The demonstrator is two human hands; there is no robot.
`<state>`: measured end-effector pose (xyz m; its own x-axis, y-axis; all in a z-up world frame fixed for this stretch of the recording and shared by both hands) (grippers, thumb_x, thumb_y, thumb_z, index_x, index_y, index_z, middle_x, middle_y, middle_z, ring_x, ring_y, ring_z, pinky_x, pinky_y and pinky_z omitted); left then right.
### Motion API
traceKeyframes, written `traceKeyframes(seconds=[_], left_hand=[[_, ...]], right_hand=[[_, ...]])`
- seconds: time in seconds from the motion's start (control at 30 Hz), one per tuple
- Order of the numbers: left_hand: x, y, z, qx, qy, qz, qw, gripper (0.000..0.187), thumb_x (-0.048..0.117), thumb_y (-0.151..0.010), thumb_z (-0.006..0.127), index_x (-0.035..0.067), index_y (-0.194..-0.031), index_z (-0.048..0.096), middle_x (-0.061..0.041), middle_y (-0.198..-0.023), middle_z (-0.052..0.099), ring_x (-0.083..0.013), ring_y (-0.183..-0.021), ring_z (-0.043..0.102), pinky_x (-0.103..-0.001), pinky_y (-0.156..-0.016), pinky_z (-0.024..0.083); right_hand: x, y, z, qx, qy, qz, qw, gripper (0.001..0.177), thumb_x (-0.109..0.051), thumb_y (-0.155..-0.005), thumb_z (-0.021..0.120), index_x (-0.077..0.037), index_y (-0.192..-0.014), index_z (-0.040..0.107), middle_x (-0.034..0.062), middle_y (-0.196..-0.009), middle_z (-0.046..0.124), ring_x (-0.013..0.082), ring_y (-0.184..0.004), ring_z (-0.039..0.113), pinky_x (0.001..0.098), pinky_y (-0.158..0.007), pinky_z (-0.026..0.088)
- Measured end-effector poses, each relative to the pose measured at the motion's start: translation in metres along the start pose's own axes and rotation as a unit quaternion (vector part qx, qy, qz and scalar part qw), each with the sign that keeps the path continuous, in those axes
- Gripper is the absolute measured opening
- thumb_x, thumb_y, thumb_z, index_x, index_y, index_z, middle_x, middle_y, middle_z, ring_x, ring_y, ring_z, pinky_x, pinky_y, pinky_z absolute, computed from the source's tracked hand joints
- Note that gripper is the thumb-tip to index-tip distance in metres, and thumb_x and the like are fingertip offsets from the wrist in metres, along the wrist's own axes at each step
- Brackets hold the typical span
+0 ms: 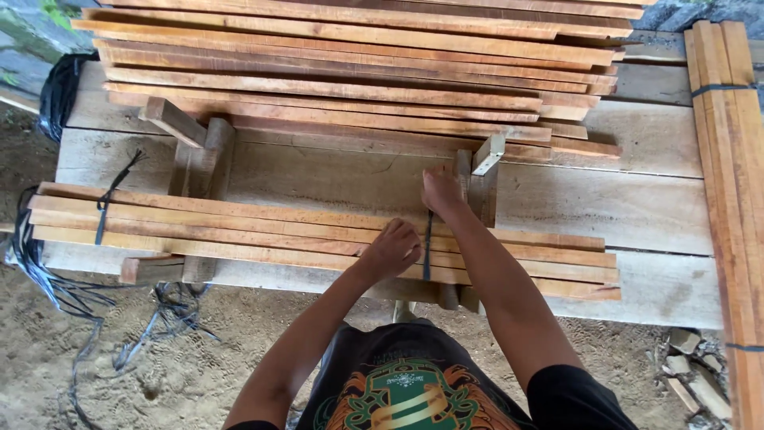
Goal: Bundling several thin wooden strips together using plastic ties.
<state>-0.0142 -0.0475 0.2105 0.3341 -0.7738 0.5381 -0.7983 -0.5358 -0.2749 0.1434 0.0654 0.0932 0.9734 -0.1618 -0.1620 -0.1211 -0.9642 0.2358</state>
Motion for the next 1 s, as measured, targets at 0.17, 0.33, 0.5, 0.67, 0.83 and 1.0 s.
traceKeyframes(seconds=[0.17,0.33,0.5,0.67,0.83,1.0], left_hand=[[-0.033,0.035,-0.073,0.119,-0.108,0.051,0.986,0.026,0.019,-0.091,0.064,0.004,-0.112,0.066,-0.018,-0.117,0.061,-0.0409,-0.116,0.059,-0.053,-0.099,0.046],[-0.169,0.138,-0.127,0.171,-0.188,-0.035,0.967,0.056,0.039,-0.093,0.068,0.004,-0.136,0.059,-0.022,-0.137,0.059,-0.0424,-0.132,0.054,-0.06,-0.114,0.037],[-0.21,0.191,-0.194,0.101,-0.235,-0.154,0.954,0.057,0.049,-0.099,0.057,0.02,-0.148,0.057,-0.016,-0.152,0.055,-0.037,-0.142,0.049,-0.06,-0.12,0.03],[-0.199,0.194,-0.201,0.161,-0.275,-0.093,0.943,0.053,0.047,-0.102,0.053,0.015,-0.143,0.064,-0.016,-0.148,0.06,-0.0368,-0.141,0.051,-0.057,-0.12,0.031],[-0.185,0.212,-0.184,0.149,-0.293,0.003,0.944,0.086,0.077,-0.088,0.047,0.015,-0.146,0.06,-0.014,-0.151,0.057,-0.0449,-0.146,0.042,-0.064,-0.122,0.024],[-0.188,0.219,-0.156,0.026,-0.366,0.014,0.93,0.136,0.04,-0.045,0.096,0.024,-0.164,0.031,-0.011,-0.17,0.027,-0.0466,-0.155,0.022,-0.069,-0.122,0.02]], right_hand=[[-0.057,0.035,-0.057,0.187,-0.028,-0.028,0.982,0.022,-0.03,-0.093,0.069,-0.009,-0.098,0.067,0.0133,-0.097,0.064,0.0338,-0.108,0.063,0.0494,-0.098,0.048],[-0.121,0.103,-0.06,0.257,-0.052,-0.05,0.964,0.022,-0.028,-0.099,0.061,-0.007,-0.106,0.067,0.0131,-0.101,0.063,0.0341,-0.106,0.064,0.0465,-0.092,0.05],[-0.141,0.171,-0.06,0.466,0.04,-0.049,0.883,0.032,-0.041,-0.1,0.062,-0.014,-0.11,0.074,0.0078,-0.107,0.07,0.0265,-0.108,0.071,0.0355,-0.09,0.058],[-0.173,0.205,-0.072,0.426,0.022,-0.121,0.896,0.065,-0.058,-0.097,0.058,-0.004,-0.131,0.071,0.0208,-0.136,0.068,0.0394,-0.132,0.061,0.0485,-0.114,0.046],[-0.198,0.22,-0.055,0.361,0.088,-0.134,0.919,0.098,-0.074,-0.073,0.067,-0.008,-0.146,0.061,0.0191,-0.154,0.057,0.041,-0.145,0.049,0.0537,-0.124,0.033],[-0.18,0.201,-0.011,0.312,0.181,-0.106,0.927,0.11,-0.027,-0.056,0.087,-0.015,-0.159,0.048,0.0193,-0.159,0.049,0.0423,-0.148,0.045,0.058,-0.125,0.03]])
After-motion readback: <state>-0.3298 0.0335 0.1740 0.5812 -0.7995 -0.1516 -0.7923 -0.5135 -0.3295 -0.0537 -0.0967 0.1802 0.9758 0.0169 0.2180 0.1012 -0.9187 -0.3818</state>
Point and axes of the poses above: each hand's wrist, its own y-axis away from the middle knuckle, its own z-axis out of the palm, x = y × z, the point moved 10 cm from there along -y, towards the middle knuckle
